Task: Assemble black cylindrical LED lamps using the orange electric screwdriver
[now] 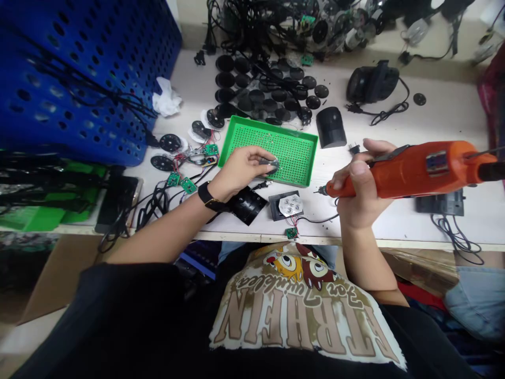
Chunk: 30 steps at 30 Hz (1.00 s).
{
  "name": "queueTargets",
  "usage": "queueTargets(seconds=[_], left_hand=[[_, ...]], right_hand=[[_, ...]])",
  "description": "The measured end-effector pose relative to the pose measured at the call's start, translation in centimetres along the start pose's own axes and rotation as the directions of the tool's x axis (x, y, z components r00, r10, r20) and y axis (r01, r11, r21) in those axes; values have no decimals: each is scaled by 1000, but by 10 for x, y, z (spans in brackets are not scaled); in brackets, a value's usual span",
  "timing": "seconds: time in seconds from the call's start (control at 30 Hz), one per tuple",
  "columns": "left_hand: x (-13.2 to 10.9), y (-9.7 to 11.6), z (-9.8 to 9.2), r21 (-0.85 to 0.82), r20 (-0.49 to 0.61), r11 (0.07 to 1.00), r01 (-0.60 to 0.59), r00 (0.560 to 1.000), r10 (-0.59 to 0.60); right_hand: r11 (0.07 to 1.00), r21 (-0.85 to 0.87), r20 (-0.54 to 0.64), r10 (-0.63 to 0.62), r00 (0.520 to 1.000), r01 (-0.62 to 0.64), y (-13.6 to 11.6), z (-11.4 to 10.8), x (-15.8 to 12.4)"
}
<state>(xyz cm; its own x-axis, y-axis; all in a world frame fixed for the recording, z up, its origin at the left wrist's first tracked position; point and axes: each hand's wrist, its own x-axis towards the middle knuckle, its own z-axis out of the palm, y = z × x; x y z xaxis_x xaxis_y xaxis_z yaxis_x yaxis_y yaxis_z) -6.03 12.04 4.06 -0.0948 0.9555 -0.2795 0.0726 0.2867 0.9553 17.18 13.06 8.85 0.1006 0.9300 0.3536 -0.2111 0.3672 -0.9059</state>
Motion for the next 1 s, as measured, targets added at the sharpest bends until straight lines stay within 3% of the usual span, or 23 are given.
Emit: queueTargets(seconds=[0.13,0.27,0.53,0.67,0.8,0.9,1.0], left_hand=[[19,-6,-3,282,56,959,-30,998,15],[28,-15,-3,331,97,943,-42,995,11],[27,-23,1,468,113,880,-76,993,26],[25,-15,0,659,182,732,-174,981,69],[1,7,4,794,218,508,-334,936,275],[-31,15,13,711,326,526,-467,881,342],[-61,3,27,609,438,588,-532,844,310]], right_hand=[[999,11,73,35,997,-36,4,-7,2],[996,52,132,60,989,-68,10,-14,5],[986,132,138,79,987,-97,15,-21,9],[989,100,138,95,986,-109,16,-21,8],[991,48,126,116,985,-123,12,-23,5],[992,35,143,113,983,-119,7,-26,3],[995,13,125,94,988,-97,4,-26,1]])
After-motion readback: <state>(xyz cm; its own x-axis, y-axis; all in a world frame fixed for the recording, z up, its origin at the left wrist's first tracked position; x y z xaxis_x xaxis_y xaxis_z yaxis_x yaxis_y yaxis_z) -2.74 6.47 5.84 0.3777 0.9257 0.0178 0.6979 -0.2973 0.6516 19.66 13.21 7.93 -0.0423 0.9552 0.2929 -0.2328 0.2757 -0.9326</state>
